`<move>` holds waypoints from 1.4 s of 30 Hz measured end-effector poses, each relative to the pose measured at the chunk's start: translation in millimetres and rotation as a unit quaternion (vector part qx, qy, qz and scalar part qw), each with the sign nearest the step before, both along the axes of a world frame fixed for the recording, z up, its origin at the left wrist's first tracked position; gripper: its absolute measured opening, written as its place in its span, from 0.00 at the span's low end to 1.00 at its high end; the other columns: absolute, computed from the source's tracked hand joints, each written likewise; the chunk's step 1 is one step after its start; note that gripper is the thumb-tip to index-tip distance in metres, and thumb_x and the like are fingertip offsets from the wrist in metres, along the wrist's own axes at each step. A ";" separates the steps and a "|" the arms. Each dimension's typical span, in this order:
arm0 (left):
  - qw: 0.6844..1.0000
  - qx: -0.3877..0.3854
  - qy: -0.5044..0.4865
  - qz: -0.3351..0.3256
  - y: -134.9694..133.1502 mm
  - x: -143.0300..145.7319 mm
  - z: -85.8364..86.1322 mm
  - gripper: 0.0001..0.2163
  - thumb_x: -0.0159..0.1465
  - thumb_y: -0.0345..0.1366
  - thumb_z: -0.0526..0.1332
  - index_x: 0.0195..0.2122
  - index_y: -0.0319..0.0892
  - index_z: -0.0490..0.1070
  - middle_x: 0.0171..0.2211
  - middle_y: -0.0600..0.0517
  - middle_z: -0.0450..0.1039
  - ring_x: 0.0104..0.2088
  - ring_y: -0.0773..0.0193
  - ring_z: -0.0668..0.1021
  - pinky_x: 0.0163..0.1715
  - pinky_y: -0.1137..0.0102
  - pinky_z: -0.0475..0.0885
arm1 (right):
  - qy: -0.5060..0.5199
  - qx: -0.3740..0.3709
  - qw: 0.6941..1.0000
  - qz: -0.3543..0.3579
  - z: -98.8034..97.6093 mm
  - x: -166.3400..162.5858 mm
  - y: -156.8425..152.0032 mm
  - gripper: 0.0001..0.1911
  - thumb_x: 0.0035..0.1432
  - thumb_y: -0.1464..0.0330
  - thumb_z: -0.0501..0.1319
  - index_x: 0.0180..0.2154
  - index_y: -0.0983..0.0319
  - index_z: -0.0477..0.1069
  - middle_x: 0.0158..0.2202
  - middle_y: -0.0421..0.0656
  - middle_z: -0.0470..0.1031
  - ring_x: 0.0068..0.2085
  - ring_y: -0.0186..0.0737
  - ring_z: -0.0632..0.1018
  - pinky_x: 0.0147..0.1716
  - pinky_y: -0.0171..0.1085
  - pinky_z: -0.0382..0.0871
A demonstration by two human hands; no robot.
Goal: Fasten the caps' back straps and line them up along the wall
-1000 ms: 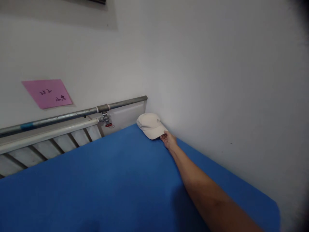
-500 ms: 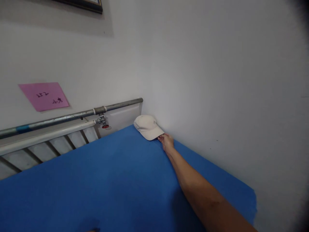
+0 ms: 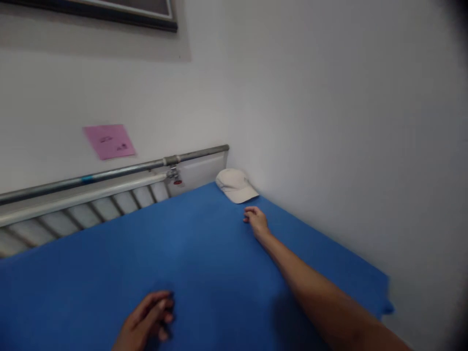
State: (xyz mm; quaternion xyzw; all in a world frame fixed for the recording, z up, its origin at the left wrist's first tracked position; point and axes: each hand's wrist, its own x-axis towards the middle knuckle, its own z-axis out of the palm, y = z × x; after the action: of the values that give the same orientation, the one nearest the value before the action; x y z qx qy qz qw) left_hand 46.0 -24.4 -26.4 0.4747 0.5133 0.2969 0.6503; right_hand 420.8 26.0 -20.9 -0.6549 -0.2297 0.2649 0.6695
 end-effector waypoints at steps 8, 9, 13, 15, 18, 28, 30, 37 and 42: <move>0.931 0.048 -0.095 0.348 10.8 -47.0 10.4 0.05 0.57 0.30 0.63 0.34 0.36 0.69 0.28 0.47 0.74 0.22 0.65 0.77 0.18 0.73 0.71 | -0.160 -0.062 0.944 0.282 -0.3 -98.9 -21.3 0.09 0.44 0.68 0.61 0.32 0.60 0.75 0.30 0.42 0.76 0.28 0.39 0.75 0.32 0.38 0.68; 0.911 0.059 -0.096 0.397 10.9 -61.6 8.5 0.04 0.58 0.30 0.62 0.34 0.37 0.68 0.28 0.48 0.73 0.22 0.66 0.77 0.19 0.74 0.72 | -0.186 -0.074 0.931 0.306 -1.7 -108.2 -22.5 0.09 0.45 0.66 0.61 0.31 0.60 0.75 0.31 0.44 0.77 0.29 0.41 0.76 0.32 0.39 0.68; 0.815 0.092 -0.105 0.563 2.5 -110.6 4.3 0.05 0.62 0.34 0.59 0.33 0.40 0.62 0.29 0.52 0.68 0.24 0.70 0.76 0.23 0.74 0.74 | -0.237 -0.068 0.906 0.344 1.0 -127.6 -29.4 0.08 0.45 0.64 0.60 0.29 0.59 0.75 0.34 0.46 0.78 0.36 0.45 0.77 0.37 0.40 0.69; 0.777 0.097 -0.107 0.613 -0.8 -127.5 3.8 0.06 0.63 0.35 0.58 0.33 0.40 0.60 0.29 0.53 0.66 0.25 0.69 0.76 0.24 0.72 0.75 | -0.240 -0.079 0.902 0.350 2.6 -128.1 -30.4 0.09 0.44 0.64 0.60 0.30 0.58 0.75 0.33 0.45 0.78 0.34 0.45 0.77 0.36 0.41 0.70; 0.744 0.114 -0.107 0.650 -3.0 -144.6 4.8 0.07 0.63 0.38 0.57 0.34 0.41 0.60 0.30 0.53 0.66 0.27 0.67 0.77 0.26 0.69 0.76 | -0.247 -0.072 0.900 0.351 -0.8 -124.6 -28.9 0.10 0.45 0.62 0.58 0.30 0.57 0.74 0.29 0.43 0.77 0.29 0.43 0.76 0.34 0.42 0.70; 0.757 0.230 -0.043 0.610 4.4 -140.8 4.8 0.08 0.60 0.36 0.59 0.39 0.40 0.67 0.38 0.48 0.72 0.37 0.64 0.77 0.30 0.69 0.76 | -0.282 -0.038 0.882 0.375 -7.9 -121.7 -27.5 0.11 0.49 0.61 0.55 0.31 0.56 0.73 0.33 0.43 0.77 0.36 0.47 0.78 0.36 0.43 0.71; 0.787 0.252 -0.013 0.564 6.7 -126.0 1.5 0.10 0.58 0.38 0.60 0.39 0.40 0.70 0.39 0.48 0.73 0.36 0.63 0.77 0.31 0.69 0.76 | -0.279 -0.044 0.882 0.376 -6.3 -121.9 -26.7 0.11 0.48 0.61 0.56 0.30 0.58 0.73 0.34 0.44 0.78 0.37 0.47 0.78 0.38 0.42 0.71; 0.911 0.315 0.027 0.264 2.1 -71.8 -1.2 0.08 0.49 0.33 0.69 0.32 0.43 0.79 0.37 0.48 0.78 0.43 0.56 0.78 0.49 0.62 0.70 | -0.247 -0.034 0.892 0.376 -6.7 -121.1 -27.9 0.09 0.47 0.63 0.58 0.30 0.59 0.72 0.30 0.42 0.75 0.31 0.39 0.74 0.35 0.38 0.69; 0.932 0.345 0.072 0.091 -1.4 -67.1 -1.1 0.07 0.53 0.36 0.67 0.34 0.47 0.80 0.42 0.45 0.78 0.49 0.52 0.75 0.58 0.56 0.61 | -0.180 0.001 0.909 0.376 -9.1 -123.2 -29.5 0.07 0.48 0.65 0.57 0.29 0.61 0.69 0.25 0.37 0.70 0.26 0.33 0.70 0.30 0.35 0.67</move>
State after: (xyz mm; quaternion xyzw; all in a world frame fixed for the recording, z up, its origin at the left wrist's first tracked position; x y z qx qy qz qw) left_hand -21.1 -25.8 -27.5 0.6413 0.4653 0.4786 0.3784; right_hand 297.6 -3.5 -30.0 -0.5561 -0.5757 0.3744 0.4682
